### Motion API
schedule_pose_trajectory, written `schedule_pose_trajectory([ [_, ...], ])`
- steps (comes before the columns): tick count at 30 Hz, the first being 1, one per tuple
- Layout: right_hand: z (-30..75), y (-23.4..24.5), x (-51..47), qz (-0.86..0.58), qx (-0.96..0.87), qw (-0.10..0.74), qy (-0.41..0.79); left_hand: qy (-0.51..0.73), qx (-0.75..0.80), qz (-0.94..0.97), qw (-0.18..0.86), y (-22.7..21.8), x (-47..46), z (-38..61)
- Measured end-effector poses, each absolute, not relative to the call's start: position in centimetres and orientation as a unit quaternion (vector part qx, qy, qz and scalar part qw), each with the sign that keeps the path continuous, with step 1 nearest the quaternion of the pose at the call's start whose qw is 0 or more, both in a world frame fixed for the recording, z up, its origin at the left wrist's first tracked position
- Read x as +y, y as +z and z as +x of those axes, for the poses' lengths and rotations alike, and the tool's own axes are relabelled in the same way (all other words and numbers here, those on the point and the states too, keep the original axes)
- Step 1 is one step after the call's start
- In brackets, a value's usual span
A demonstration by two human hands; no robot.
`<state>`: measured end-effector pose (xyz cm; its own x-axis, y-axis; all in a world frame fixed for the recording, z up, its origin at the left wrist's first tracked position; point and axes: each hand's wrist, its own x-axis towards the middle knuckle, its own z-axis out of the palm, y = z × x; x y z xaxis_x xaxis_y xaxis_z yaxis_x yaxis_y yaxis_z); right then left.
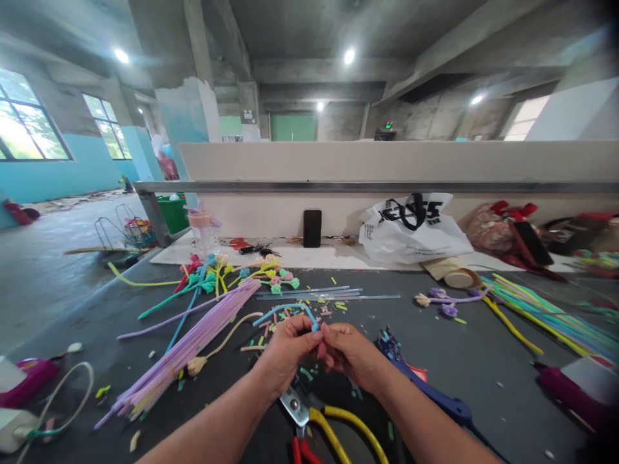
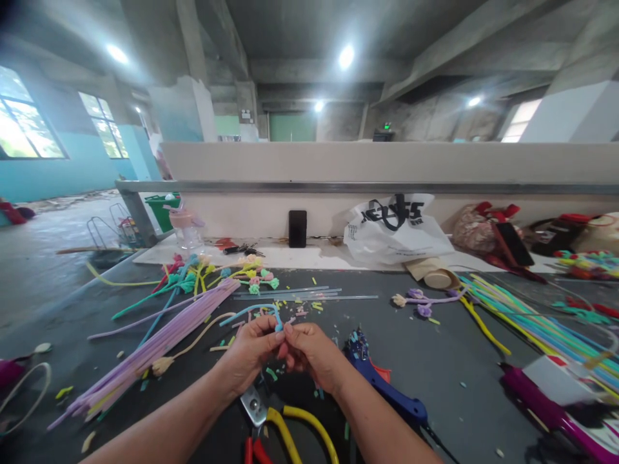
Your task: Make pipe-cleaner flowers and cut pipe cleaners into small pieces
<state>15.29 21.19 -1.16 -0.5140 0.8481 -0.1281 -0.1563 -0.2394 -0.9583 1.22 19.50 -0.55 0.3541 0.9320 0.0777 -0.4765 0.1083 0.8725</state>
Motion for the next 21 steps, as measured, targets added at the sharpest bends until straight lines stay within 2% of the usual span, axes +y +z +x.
schedule_pose_trajectory([
  [21, 14.84, -0.55, 21.2, -0.34, -0.57, 0.401, 0.632, 0.541, 0.257, 0.435, 0.672, -0.77, 19.8, 1.29],
])
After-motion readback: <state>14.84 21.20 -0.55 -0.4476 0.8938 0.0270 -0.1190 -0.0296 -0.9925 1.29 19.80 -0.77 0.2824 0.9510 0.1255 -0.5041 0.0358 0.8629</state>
